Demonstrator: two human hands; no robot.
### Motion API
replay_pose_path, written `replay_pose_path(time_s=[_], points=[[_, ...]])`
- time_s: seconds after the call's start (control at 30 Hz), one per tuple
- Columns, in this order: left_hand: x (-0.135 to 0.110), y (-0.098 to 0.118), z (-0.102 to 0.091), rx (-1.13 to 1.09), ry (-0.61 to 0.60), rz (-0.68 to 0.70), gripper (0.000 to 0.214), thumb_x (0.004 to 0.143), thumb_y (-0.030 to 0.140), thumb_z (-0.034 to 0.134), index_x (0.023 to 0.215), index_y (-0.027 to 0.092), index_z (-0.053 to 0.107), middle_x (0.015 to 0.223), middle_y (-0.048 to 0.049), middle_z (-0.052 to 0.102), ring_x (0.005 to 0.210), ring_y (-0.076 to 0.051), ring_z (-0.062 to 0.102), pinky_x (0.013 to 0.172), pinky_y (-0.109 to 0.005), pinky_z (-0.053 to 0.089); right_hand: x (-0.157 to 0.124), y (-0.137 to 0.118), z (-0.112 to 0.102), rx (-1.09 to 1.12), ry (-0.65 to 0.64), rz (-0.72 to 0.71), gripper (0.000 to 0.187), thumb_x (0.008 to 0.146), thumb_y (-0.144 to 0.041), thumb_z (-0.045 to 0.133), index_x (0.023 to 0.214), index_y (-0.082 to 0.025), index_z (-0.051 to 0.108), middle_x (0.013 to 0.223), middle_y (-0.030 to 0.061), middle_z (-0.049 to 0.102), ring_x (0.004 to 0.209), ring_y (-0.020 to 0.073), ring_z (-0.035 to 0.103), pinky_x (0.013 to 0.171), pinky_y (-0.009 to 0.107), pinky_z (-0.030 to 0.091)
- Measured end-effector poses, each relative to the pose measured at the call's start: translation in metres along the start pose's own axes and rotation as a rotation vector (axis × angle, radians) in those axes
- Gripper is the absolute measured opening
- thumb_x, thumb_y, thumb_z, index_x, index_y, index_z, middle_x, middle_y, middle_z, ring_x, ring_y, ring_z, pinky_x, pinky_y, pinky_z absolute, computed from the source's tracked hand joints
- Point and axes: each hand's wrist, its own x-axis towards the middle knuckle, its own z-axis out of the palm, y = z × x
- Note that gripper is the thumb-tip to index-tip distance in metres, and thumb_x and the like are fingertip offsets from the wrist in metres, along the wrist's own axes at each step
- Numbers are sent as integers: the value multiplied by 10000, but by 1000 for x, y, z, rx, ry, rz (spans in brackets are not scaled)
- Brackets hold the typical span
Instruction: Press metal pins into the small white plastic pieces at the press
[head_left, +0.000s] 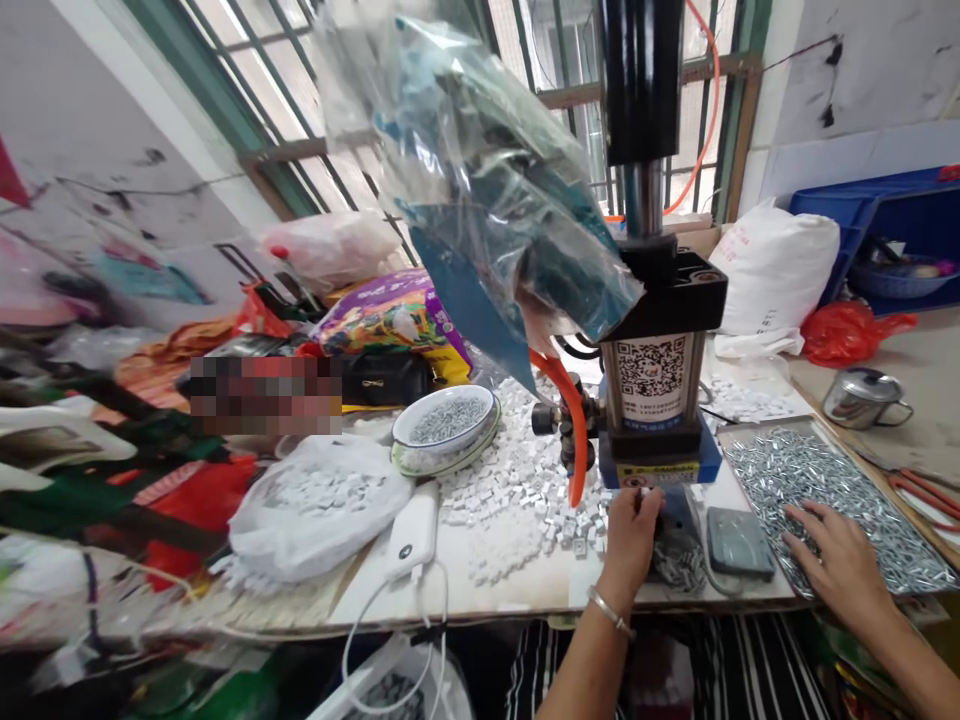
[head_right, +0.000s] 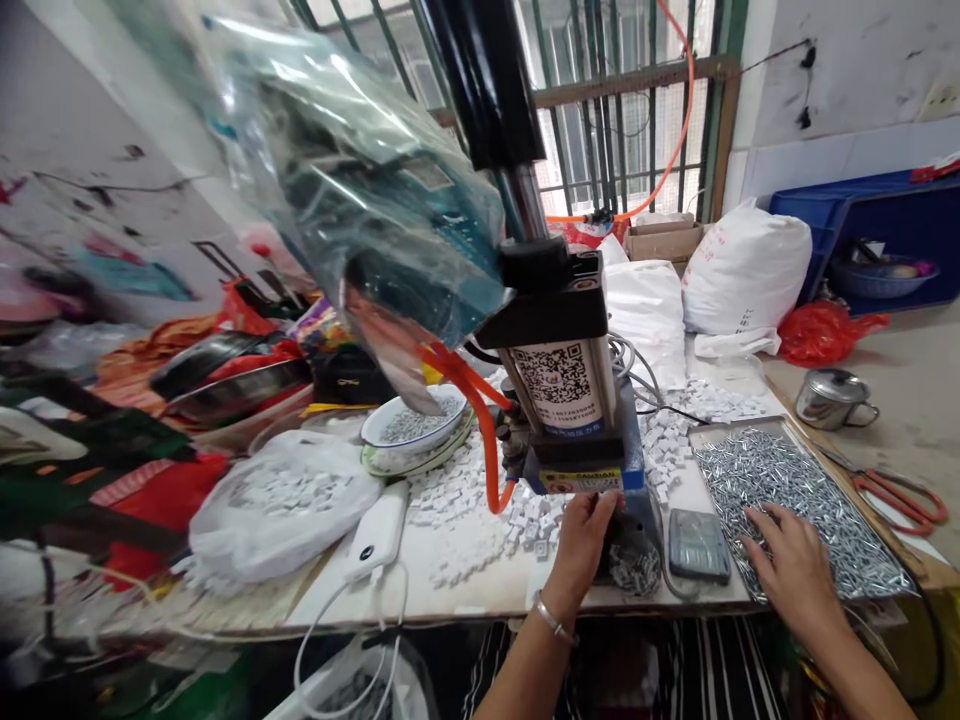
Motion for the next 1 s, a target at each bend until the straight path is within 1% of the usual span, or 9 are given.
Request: replay_pose_path(time_s=[0.07,0.2,0.3,0.4,0.5,0.63,0.77,0.9,1.0], points=[[0,-1,1,5,-9,16,349,882,498,604,770,176,680,798,-47,699,837,-220,626,824,-341,464,-1,2,4,-75,-42,39,392,981,-468,416,1166,-242,678,1216,127,644,1118,331,585,879,490,479],[-7,-3,-6,-6,-15,101,377,964,493,483,910,181,688,971,-76,727,967,-229,637,893,-354,459,-3,-7,4,-188,-88,72,381,980,-438,405,1153,-264,697,1243,107,657,1138,341,570,834,487,470],[-12,-4,-18,29,-35,114,318,963,458,503,992,188,668,1006,-73,731,979,-224,644,888,-348,469,-3,-11,2,-210,-98,74,381,982,-435,404,1155,-266,697,1241,103,665,1139,336,571,826,479,464],[-21,-2,-32,175,-11,151,254,942,418,554,1027,199,651,976,-61,726,942,-228,645,871,-362,475,-3,-13,0,-209,-97,72,387,987,-443,395,1160,-271,696,1246,100,669,1138,331,572,827,483,460],[-31,1,-39,382,29,262,178,914,357,590,989,203,637,990,-71,704,967,-253,626,895,-403,466,-2,-15,-3,-215,-99,75,390,988,-443,391,1158,-270,697,1245,101,670,1133,328,577,819,484,460],[-41,5,-35,623,28,332,61,863,247,640,869,202,599,912,-56,665,884,-250,596,810,-389,464,-1,-18,-5,-238,-106,88,395,989,-431,383,1161,-262,696,1245,100,673,1136,328,580,829,484,460],[-38,8,-22,783,72,336,175,838,220,704,774,206,543,800,-29,621,808,-241,574,764,-376,438,0,-20,-7,-256,-119,91,419,1001,-440,361,1167,-249,695,1255,104,671,1140,336,573,834,504,461],[-31,8,-10,850,139,347,256,818,201,737,717,214,502,718,0,574,752,-230,562,754,-375,410,0,-21,-8,-265,-120,82,420,1006,-434,359,1182,-240,688,1265,107,663,1148,339,560,845,509,461],[-28,6,-10,825,136,314,275,826,196,722,688,217,486,682,10,557,710,-216,543,736,-366,391,1,-22,-10,-262,-121,76,401,1003,-424,376,1187,-240,681,1262,104,662,1150,334,557,849,498,459]])
